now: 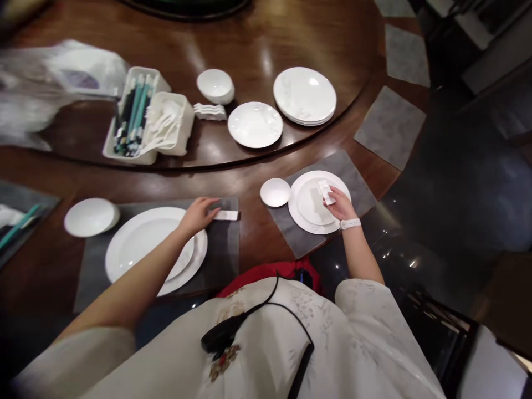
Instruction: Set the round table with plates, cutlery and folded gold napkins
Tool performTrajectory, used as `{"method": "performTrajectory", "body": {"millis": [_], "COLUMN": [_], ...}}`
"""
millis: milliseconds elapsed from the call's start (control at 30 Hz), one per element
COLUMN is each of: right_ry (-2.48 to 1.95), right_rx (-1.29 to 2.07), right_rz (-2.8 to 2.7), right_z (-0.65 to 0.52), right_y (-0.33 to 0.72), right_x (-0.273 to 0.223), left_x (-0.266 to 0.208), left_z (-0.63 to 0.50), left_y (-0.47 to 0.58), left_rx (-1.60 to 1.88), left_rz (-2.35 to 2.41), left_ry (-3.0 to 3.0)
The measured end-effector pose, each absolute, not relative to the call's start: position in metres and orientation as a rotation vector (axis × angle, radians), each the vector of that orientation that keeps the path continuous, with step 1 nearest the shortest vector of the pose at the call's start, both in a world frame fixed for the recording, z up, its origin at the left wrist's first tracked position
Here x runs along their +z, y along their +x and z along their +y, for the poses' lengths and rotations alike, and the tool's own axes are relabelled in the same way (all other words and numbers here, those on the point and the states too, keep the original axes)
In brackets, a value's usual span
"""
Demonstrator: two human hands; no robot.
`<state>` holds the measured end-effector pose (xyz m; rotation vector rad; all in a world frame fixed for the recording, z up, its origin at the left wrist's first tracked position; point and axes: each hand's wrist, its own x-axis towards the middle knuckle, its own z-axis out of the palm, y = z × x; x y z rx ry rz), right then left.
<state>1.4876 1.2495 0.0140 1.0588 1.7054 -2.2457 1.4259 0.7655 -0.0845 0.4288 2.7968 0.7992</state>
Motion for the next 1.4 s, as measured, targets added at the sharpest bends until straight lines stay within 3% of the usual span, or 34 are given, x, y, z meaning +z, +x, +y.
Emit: {"method": "performTrajectory", "body": {"millis": [233, 667, 1400], "right_ry": [1.177, 0.594, 0.993], "right_rx": [-1.591, -0.856, -1.071], "right_rz": [2.595, 2.662, 2.847], "right_z": [1.373, 1.437, 1.433], "right_y": [1.424, 1.324, 1.344], "right_x": [-0.009, -0.05, -0.071], "left_x": [-0.049, -0.033, -0.017], "left_z": [0.787, 0.805, 0.842], "left_y": [1.469, 1.512, 1.513], "left_rx": [1.009, 0.996, 0.971], "left_rz": [2.684, 2.563, 2.442], "left_ry": [0.182, 0.037, 0.112]}}
